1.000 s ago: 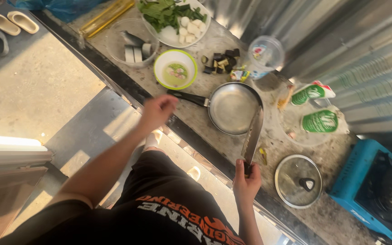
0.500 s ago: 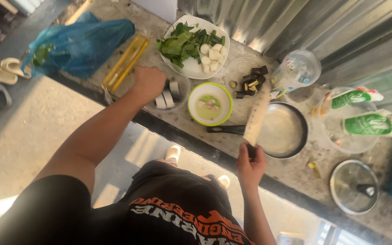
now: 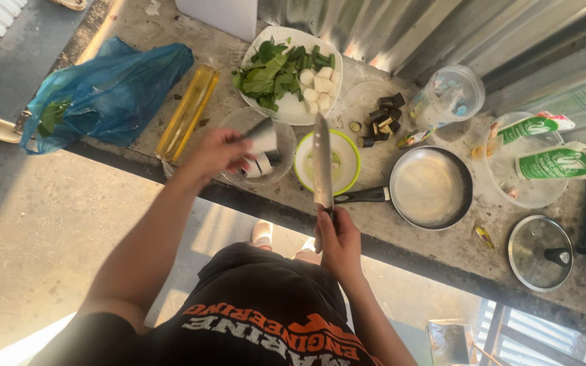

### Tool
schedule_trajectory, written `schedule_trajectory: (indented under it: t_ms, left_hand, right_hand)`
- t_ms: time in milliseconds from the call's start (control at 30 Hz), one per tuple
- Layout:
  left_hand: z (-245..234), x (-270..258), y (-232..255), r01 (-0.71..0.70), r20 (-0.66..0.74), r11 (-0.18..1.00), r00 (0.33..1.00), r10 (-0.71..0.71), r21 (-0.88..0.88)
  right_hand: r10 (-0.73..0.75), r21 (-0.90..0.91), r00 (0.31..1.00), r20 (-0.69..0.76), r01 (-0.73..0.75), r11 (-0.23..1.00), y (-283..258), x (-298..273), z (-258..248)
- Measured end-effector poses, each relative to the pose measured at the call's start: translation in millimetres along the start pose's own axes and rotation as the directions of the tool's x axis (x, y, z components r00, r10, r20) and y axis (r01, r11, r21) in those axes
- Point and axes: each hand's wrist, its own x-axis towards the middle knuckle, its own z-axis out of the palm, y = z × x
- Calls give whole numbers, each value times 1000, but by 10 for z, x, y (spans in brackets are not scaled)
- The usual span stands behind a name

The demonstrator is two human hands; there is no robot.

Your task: The person prepares sliced fish and vegetables on a counter, puts ingredients into a pot on a portable stove, and uses a knife to cut fish segments before adding seasoning from a packet.

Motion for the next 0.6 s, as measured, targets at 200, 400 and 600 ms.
schedule_trajectory:
  t_ms: [200, 400, 600]
  left_hand:
    - [189, -157, -202, 218, 396, 759, 916, 57, -613]
    - [246, -105, -225, 167, 432, 799, 893, 125, -577]
    - [252, 0, -367, 109, 451, 835, 875, 177, -539]
  right_hand:
    - [-269, -293, 951, 154, 304, 907, -311, 179, 352]
    - [-320, -527, 927, 194, 373, 764, -467, 254, 503]
    - [-363, -593, 904, 227, 424, 685, -415, 328, 502]
